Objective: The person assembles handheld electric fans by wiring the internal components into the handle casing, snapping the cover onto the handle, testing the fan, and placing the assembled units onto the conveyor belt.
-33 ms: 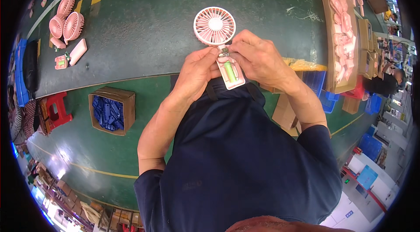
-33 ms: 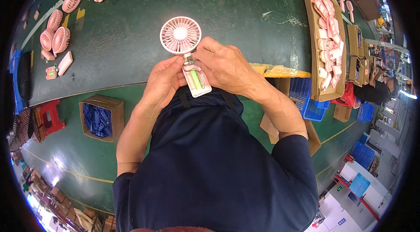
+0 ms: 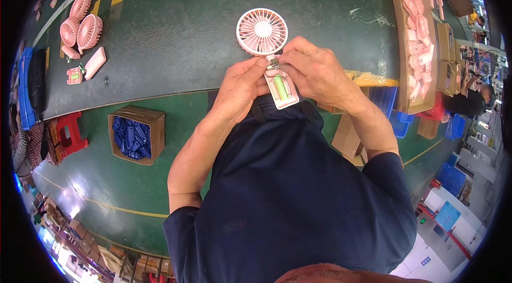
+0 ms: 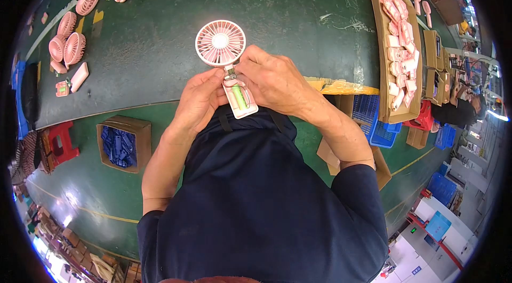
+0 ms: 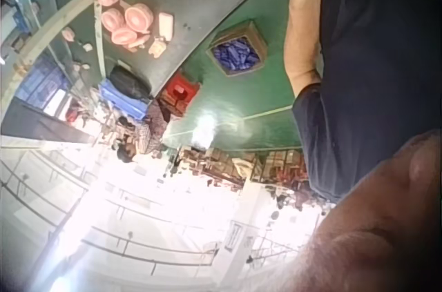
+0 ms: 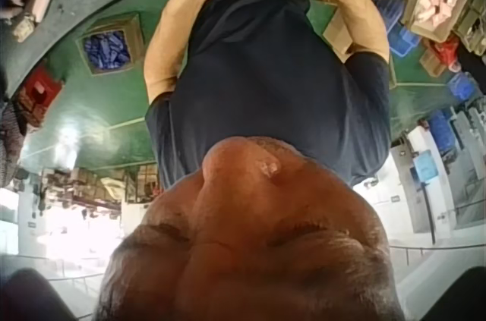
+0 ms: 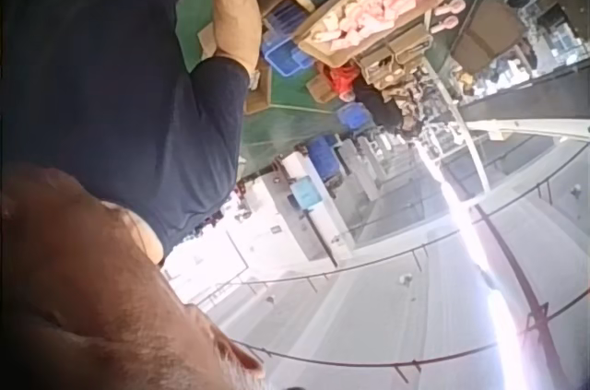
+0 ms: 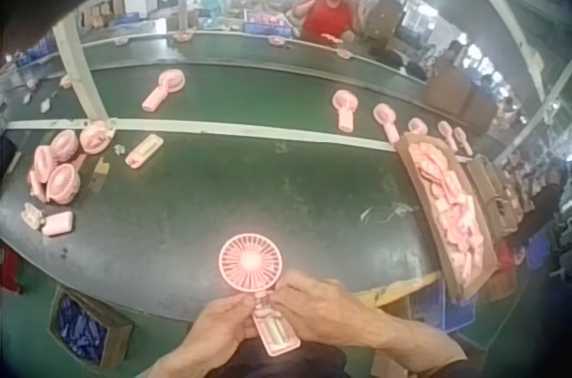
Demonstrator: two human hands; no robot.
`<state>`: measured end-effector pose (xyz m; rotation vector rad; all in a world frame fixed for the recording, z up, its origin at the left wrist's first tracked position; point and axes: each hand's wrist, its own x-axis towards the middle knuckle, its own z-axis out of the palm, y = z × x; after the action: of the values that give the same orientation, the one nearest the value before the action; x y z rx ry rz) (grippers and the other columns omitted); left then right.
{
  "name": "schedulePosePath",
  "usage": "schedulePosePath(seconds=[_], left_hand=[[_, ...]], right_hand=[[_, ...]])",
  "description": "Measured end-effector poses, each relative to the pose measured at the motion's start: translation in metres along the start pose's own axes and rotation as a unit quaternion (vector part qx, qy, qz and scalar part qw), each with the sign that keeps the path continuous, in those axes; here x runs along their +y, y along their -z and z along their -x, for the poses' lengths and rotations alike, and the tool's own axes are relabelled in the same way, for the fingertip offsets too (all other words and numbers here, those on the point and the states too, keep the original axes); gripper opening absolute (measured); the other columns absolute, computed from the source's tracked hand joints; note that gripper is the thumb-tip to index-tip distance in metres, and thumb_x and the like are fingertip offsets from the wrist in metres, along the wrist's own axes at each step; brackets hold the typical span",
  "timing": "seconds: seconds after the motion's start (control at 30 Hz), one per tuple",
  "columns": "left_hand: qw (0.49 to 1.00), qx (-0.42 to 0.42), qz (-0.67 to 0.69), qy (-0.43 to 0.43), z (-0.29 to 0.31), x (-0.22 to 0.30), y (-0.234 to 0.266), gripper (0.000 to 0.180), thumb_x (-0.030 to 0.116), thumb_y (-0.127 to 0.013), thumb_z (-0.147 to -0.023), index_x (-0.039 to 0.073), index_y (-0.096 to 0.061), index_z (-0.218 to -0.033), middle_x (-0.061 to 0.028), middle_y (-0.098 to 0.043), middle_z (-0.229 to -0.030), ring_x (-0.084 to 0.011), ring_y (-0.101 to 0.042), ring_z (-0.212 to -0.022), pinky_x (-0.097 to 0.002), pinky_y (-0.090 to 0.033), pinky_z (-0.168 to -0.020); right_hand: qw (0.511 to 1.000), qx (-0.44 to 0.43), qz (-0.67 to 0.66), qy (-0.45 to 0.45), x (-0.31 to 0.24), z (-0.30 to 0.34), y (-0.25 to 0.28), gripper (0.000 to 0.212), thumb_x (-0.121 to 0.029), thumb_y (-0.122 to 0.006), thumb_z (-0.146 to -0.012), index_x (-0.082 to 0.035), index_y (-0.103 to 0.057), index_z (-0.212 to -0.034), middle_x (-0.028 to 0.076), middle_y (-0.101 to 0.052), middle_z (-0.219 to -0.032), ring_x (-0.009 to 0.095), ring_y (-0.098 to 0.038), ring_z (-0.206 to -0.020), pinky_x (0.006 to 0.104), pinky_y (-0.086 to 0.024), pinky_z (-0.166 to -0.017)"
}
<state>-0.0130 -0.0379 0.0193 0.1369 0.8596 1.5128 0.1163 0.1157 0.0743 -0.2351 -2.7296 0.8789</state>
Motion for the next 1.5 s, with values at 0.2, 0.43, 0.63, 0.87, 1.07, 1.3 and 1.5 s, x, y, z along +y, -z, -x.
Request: schedulePosePath(seconds=[0.2,0.43,0.63,0.87,1.07,1.3,1.5], left_hand=[[1.0,0.008,0.008,-0.008,-0.002,-0.006,0.004,0.034,0.022,-0.047,-0.111,-0.005,-0.06,-0.127,-0.0113,-0.069,-0.118,-0.0197,-0.07,-0.106,-0.038,-0.059,-0.095],[0.999,0.013,0.027,0.011,0.0,0.0,0.002,0.032,0.021,-0.049,-0.11,-0.004,-0.061,-0.125,-0.0102,-0.07,-0.114,-0.0182,-0.07,-0.102,-0.0363,-0.059,-0.092],[0.999,0.018,-0.047,-0.011,-0.003,-0.004,0.003,0.029,0.019,-0.054,-0.108,-0.003,-0.062,-0.125,-0.0086,-0.07,-0.113,-0.0166,-0.07,-0.099,-0.0338,-0.059,-0.09],[0.998,0.024,0.009,-0.053,-0.001,-0.006,-0.001,0.032,0.021,-0.055,-0.107,-0.002,-0.061,-0.129,-0.0089,-0.069,-0.115,-0.0157,-0.069,-0.103,-0.0343,-0.059,-0.09],[0.998,0.017,-0.04,-0.042,-0.002,-0.009,-0.001,0.036,0.024,-0.052,-0.109,-0.003,-0.059,-0.131,-0.0082,-0.069,-0.115,-0.0143,-0.068,-0.104,-0.0333,-0.059,-0.091],[0.998,0.019,-0.051,-0.033,-0.001,-0.005,-0.004,0.038,0.027,-0.05,-0.11,-0.003,-0.058,-0.133,-0.0082,-0.068,-0.113,-0.0138,-0.068,-0.102,-0.0323,-0.06,-0.089],[0.998,0.028,-0.033,-0.047,-0.003,-0.01,-0.003,0.038,0.025,-0.052,-0.109,-0.003,-0.058,-0.134,-0.0082,-0.07,-0.113,-0.0141,-0.07,-0.099,-0.0321,-0.059,-0.087]], right_hand=[[1.0,0.004,0.02,0.015,-0.001,0.0,-0.003,0.013,-0.001,-0.073,-0.082,-0.002,-0.07,-0.094,0.009,-0.066,-0.095,0.03,-0.069,-0.076,0.0386,-0.056,-0.063],[0.999,-0.007,0.029,0.017,0.0,0.0,-0.009,0.012,-0.001,-0.073,-0.082,-0.003,-0.069,-0.093,0.008,-0.064,-0.095,0.029,-0.068,-0.077,0.0394,-0.055,-0.063],[1.0,0.007,0.001,0.018,0.007,0.004,-0.015,0.012,-0.001,-0.072,-0.086,-0.001,-0.07,-0.097,0.009,-0.064,-0.097,0.026,-0.069,-0.078,0.0353,-0.055,-0.065],[0.931,0.056,-0.29,-0.216,0.013,0.016,-0.023,0.021,-0.013,-0.075,-0.094,0.0,-0.073,-0.11,0.007,-0.065,-0.094,0.011,-0.063,-0.076,0.0255,-0.049,-0.062],[0.939,0.056,-0.281,-0.191,0.012,0.011,-0.031,0.023,-0.015,-0.077,-0.092,0.0,-0.074,-0.109,0.005,-0.065,-0.09,0.01,-0.06,-0.073,0.0261,-0.049,-0.063],[0.915,0.097,-0.315,-0.235,0.007,0.011,-0.04,0.017,-0.009,-0.077,-0.092,0.0,-0.075,-0.106,0.003,-0.065,-0.088,0.006,-0.059,-0.073,0.0239,-0.048,-0.063],[0.899,0.094,-0.34,-0.26,0.003,0.011,-0.04,0.018,-0.012,-0.074,-0.095,0.001,-0.075,-0.107,0.003,-0.064,-0.088,0.006,-0.059,-0.074,0.0237,-0.048,-0.064]])
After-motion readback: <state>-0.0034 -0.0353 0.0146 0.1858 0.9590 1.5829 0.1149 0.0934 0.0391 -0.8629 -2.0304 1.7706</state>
